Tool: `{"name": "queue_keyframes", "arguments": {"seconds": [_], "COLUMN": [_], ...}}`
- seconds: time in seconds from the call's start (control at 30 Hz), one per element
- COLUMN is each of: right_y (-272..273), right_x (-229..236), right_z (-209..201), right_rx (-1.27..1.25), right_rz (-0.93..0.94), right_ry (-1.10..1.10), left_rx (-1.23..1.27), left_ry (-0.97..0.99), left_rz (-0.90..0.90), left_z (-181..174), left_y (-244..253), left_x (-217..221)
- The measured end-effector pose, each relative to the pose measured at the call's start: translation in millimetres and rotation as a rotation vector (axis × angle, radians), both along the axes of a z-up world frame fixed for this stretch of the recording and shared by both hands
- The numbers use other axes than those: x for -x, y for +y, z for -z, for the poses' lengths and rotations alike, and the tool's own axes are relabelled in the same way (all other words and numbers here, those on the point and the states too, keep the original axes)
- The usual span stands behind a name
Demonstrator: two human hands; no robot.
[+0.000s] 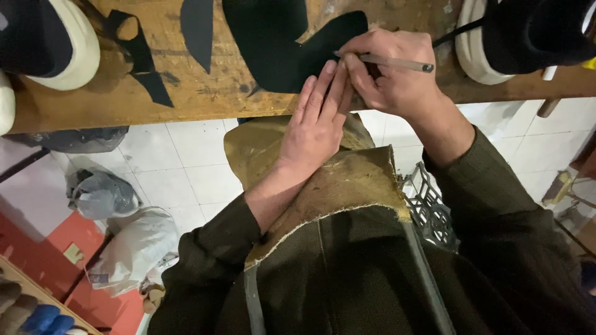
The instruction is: The person traces a pattern onto a piece of black fabric using a pen and then cuts the fabric with scissors. The person repeats this process with another piece of fabric.
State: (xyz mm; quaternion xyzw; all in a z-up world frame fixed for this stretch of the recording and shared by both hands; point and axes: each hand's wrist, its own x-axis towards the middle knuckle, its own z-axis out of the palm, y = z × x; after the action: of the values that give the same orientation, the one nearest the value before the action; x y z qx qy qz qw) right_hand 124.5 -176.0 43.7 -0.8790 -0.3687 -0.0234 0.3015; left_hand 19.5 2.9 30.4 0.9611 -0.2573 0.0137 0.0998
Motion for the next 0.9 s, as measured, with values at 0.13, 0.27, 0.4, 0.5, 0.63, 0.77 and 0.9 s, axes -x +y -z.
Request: {"name": "queue_keyframes", "arguments": {"seconds": [0.13,0.27,0.4,0.5,0.63,0.77,0.9], "right_y": [-8,-8,-17,-27,-21,-24,-38], "right_x": [2,5,7,13,13,16,23], "right_z": [-3,0,4,5,6,13,9], "right_rx": [-0.007,-0.044,-0.002,-0.018,-0.080,-0.004,-0.071], "right_rz": [0.047,0.076,0.075,0.089,0.113,0.124,0.107], "right_ry": [0.076,0.082,0.029,0.050,0.020,-0.036,0.031], "left_rx": [-0.081,-0.084,-0.095,-0.124,-0.175,-0.239,-0.255], "left_ry": [-0.001,-0.008,0.002,-0.045,-0.055,-0.069,-0.105], "left_rz": [0.006,-0.002,-0.008,-0.010,-0.002,0.003,-0.007], "left_z": [-5,-6,-9,-10,-10,-11,-11], "left_y": [1,-1,-2,-3,-4,-6,-6], "left_x": [-4,-3,-4,-5,-6,-5,-6]}}
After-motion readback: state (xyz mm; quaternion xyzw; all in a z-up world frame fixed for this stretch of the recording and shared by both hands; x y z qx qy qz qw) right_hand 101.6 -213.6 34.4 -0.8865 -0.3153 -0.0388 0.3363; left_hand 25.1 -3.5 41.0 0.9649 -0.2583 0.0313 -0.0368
